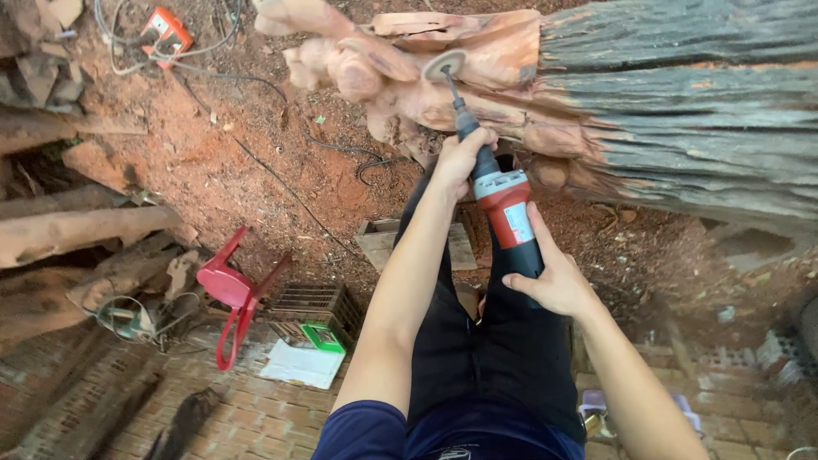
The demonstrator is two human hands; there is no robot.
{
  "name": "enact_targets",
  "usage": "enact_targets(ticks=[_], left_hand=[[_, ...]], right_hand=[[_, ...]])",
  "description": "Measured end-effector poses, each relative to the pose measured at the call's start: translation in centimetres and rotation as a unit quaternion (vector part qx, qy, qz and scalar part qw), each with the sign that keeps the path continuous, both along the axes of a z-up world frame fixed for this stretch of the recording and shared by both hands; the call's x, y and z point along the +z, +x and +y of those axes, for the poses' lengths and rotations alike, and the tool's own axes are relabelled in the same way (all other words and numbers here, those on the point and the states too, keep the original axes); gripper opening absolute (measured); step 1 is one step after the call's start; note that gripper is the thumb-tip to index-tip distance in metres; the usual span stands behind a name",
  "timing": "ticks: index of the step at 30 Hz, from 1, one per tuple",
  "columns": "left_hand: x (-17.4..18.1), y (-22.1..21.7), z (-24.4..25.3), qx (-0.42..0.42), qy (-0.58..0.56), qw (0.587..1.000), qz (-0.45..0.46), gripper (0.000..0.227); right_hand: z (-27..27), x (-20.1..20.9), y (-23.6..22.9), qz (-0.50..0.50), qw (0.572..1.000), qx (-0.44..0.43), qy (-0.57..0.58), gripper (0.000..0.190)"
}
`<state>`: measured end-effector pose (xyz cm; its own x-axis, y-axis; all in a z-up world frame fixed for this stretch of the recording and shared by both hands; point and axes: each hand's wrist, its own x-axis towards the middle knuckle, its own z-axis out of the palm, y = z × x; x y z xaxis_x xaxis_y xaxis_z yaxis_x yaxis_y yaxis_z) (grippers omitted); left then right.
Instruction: Using a power angle grinder with a sanding attachment to smooth and refine the details of a large wood sculpture.
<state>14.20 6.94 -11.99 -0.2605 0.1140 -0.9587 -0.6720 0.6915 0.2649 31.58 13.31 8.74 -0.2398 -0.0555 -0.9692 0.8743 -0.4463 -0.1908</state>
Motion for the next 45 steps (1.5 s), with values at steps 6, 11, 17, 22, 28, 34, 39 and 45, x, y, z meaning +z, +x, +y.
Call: enact_targets(ticks=[6,11,17,22,28,34,39,45], left_hand=[[1.8,0.4,-0.1,-0.042,-0.048,0.998,0.011,0.02],[3.1,-0.1,-0.5,-0.14,-0.055,0.989,-0.007,0.022],[3.4,-2.9,-0.3,-0.163,-0.056,0.985,0.02,0.029],[0.8,-4.2,-0.8,-0.212,-0.004,0.976,0.059,0.052],[6.5,-5.3,3.1,-0.288,0.022,0.956,0.043,0.026],[6.8,-5.3,3.2,-0.215,0.016,0.975,-0.049,0.026],[7.3,-6.3,3.2,-0.261,0.044,0.963,-0.041,0.029],[6.2,-7.0,2.7,-0.255,0.068,0.962,-0.067,0.024]], right_hand=[[-1.9,1.3,0.4,-0.002,0.998,-0.049,0.025,0.123],[-5.0,3.7,-1.1,0.007,0.988,-0.154,0.032,0.124],[-6.4,2.0,-2.5,0.035,0.98,-0.193,0.011,0.126],[-6.3,-0.2,-2.0,0.06,0.976,-0.206,0.027,0.123],[-5.6,-1.8,0.7,0.185,0.962,-0.177,0.095,0.121],[-5.8,-1.0,-0.1,0.153,0.972,-0.158,0.077,0.12],[-6.5,-0.4,-1.7,0.116,0.979,-0.127,0.105,0.121],[-8.6,-0.6,-3.2,0.108,0.972,-0.145,0.148,0.12]])
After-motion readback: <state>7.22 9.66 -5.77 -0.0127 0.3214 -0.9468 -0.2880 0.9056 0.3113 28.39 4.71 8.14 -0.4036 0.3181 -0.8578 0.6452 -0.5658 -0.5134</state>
